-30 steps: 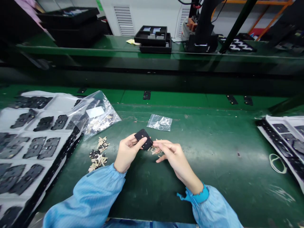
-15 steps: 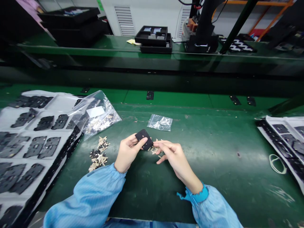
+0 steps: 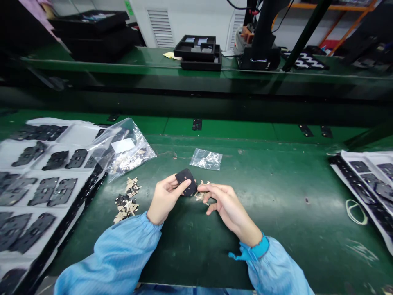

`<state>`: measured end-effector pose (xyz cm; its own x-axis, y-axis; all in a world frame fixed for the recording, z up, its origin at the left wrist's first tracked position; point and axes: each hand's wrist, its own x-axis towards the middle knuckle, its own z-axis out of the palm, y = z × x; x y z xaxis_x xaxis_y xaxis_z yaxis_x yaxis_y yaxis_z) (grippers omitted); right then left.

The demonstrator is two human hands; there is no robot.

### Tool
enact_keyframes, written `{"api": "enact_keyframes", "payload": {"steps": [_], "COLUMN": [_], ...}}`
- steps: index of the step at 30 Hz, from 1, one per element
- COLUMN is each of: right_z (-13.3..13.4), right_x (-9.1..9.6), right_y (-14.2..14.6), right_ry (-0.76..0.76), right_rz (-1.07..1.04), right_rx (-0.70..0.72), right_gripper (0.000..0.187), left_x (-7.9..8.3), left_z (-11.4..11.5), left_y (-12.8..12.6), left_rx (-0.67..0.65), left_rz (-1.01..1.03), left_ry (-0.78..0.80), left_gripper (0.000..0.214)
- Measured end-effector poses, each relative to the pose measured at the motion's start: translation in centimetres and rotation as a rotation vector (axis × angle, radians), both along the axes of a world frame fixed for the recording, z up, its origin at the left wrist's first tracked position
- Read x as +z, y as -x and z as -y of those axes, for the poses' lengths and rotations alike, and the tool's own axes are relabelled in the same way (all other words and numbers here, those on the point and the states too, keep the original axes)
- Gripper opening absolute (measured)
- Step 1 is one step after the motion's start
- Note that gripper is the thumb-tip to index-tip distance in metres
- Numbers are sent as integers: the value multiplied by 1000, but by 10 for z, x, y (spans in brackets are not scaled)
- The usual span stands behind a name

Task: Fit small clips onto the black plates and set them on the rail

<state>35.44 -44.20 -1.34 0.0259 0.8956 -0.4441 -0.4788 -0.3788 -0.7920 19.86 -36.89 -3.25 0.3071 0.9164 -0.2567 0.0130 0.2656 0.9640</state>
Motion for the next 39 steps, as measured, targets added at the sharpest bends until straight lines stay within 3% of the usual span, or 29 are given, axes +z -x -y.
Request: {"api": "enact_keyframes", "payload": {"steps": [16,32,39], "right_z": [-2,0,-1], "right_x": [-4,-10,-13], "right_y": [-1,17,13], "right_ry": [29,20,68], "right_rz": [57,71,-65], "right_rx": [14,-107,-54], "right_gripper": [22,18,15], "left_x": [13,9,6], "left_z": [-1,1,2], "left_y": [1,0,1], "left_rx": [-132,-135,-142], "left_rz": [46,150,228], "left_ry": [102,101,144], "left_gripper": [33,28,29]}}
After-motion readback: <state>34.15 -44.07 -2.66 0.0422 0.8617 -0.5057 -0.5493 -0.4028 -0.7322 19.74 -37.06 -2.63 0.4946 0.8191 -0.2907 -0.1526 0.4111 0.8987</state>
